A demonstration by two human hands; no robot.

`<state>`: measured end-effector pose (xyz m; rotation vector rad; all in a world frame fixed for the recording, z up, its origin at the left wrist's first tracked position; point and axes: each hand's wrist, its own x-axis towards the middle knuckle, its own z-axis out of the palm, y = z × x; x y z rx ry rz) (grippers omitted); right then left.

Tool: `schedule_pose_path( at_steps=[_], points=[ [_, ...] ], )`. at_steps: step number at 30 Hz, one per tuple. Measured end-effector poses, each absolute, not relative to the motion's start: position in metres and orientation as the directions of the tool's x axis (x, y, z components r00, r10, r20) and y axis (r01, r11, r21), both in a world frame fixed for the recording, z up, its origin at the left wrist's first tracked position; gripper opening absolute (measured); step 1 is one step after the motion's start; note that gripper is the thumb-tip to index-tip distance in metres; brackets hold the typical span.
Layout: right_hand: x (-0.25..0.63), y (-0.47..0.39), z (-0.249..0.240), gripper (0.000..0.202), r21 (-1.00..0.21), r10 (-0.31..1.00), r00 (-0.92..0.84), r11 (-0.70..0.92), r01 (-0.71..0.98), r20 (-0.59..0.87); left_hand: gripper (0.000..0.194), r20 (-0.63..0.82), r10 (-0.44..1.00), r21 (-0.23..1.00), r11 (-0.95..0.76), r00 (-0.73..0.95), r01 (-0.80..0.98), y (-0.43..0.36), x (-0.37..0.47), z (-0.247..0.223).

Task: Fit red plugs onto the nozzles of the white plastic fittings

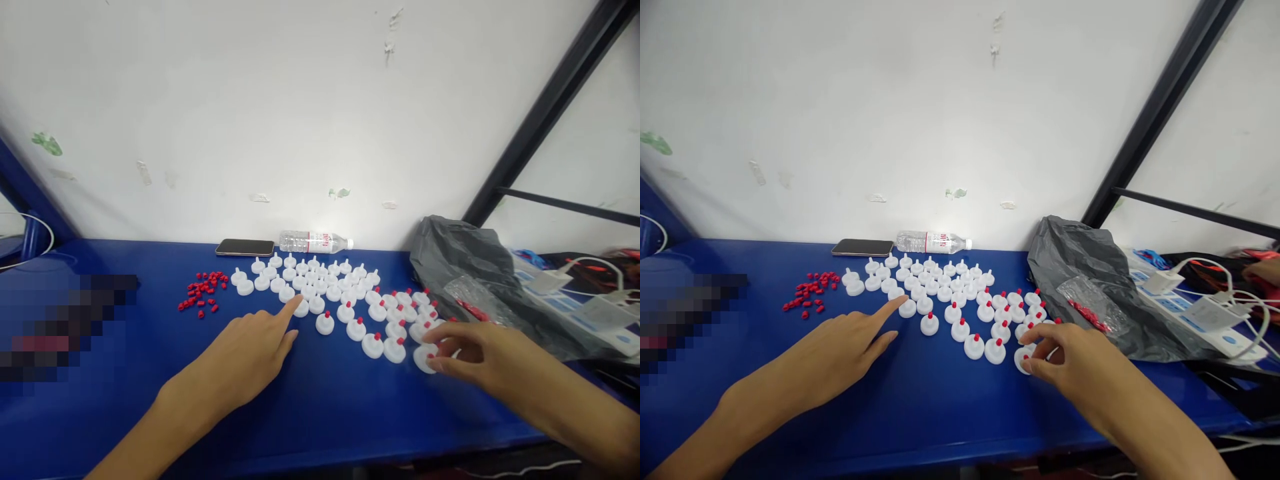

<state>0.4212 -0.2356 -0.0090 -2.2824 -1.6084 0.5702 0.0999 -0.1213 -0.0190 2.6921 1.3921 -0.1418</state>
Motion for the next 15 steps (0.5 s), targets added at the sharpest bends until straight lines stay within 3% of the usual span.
schedule_pose_path(
  at_steps=[7,12,15],
  points=[
    [0.413,-0.231,-0.013,0.018,-0.464,0.973,0.16,-0.221,0.858,-0.167,0.03,0.011,0.832,0.117,-0.551,0.554,0.826,-0.121,0.096,-0.024],
    [0.411,-0.233,-0.01,0.023,-0.453,0.975,0.21,-0.221,0.863,-0.076,0.024,0.061,0.848,0.287,-0.519,0.526,0.805,-0.122,0.076,-0.04],
    [0.404,-0.238,0.002,0.028,-0.437,0.973,0.218,-0.164,0.884,0.077,0.027,0.091,0.862,0.427,-0.486,0.498,0.763,-0.122,0.061,-0.053]
  ],
)
